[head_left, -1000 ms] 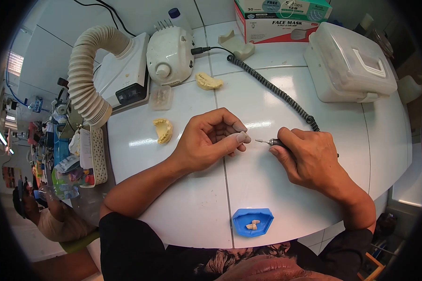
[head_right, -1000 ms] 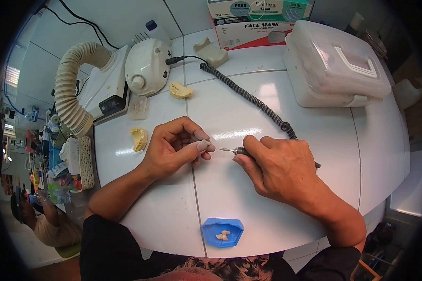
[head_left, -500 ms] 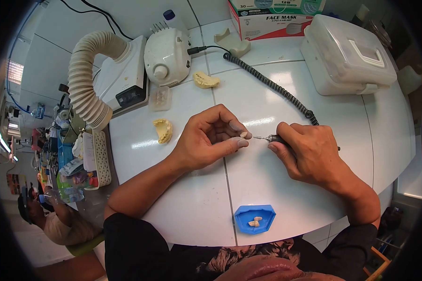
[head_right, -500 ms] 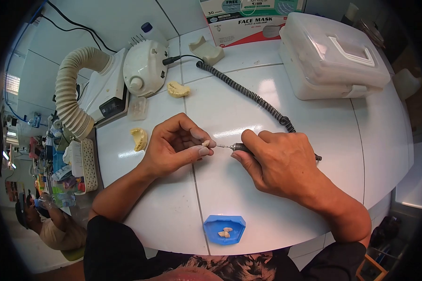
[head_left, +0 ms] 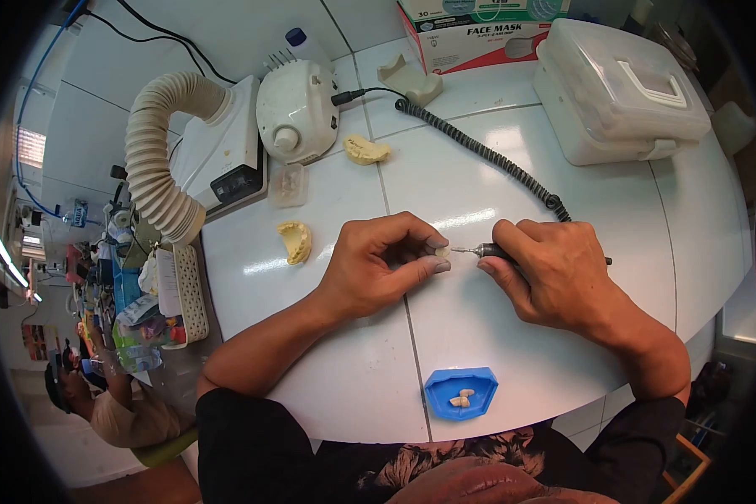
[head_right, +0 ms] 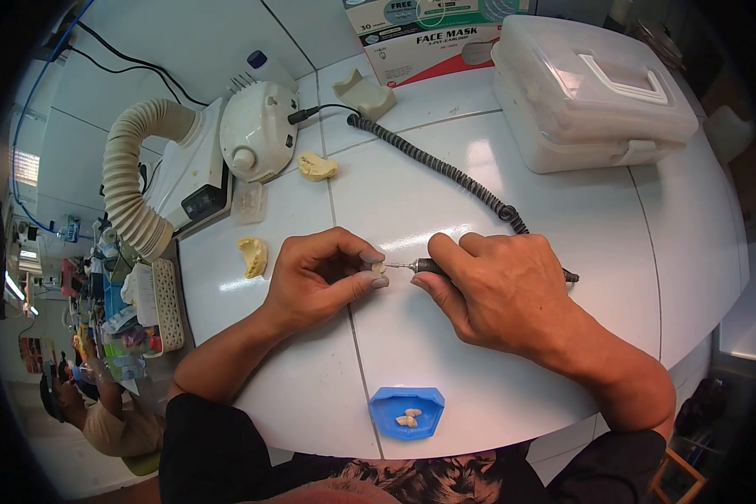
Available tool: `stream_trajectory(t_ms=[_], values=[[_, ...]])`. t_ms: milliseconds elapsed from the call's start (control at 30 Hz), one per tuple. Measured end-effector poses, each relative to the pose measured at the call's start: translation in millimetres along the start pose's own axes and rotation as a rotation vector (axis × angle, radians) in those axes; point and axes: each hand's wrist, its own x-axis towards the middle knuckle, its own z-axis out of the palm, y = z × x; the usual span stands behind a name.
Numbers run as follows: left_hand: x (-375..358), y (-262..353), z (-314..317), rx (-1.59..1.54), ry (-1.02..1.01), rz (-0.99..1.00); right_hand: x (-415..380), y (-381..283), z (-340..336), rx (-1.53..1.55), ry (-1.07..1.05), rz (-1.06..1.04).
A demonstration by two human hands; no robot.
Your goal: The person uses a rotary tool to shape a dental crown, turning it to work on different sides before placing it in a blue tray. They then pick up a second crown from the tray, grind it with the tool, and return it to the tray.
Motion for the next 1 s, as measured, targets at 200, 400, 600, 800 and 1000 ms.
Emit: stream_trajectory(t_ms=[200,400,600,800,1000], values=[[1,-1,1,-0.006,0.003,0.040,0,-1,0,-0.016,-0.007,-0.005],[1,3,-1,0.043,-0.003,0.008,0,-3,1,-0.048,-0.017,-0.001],[3,2,3,-0.058,0.019,-0.006,0,-4,4,-0.065,-0.005,-0.018],[3,11,1,-0.066,-0.024,-0.083,0,-5,5,-0.081,0.001,-0.019],[3,7,0,-0.039,-0.017,-0.045,1,-5,2,-0.087,-0.041,-0.011]])
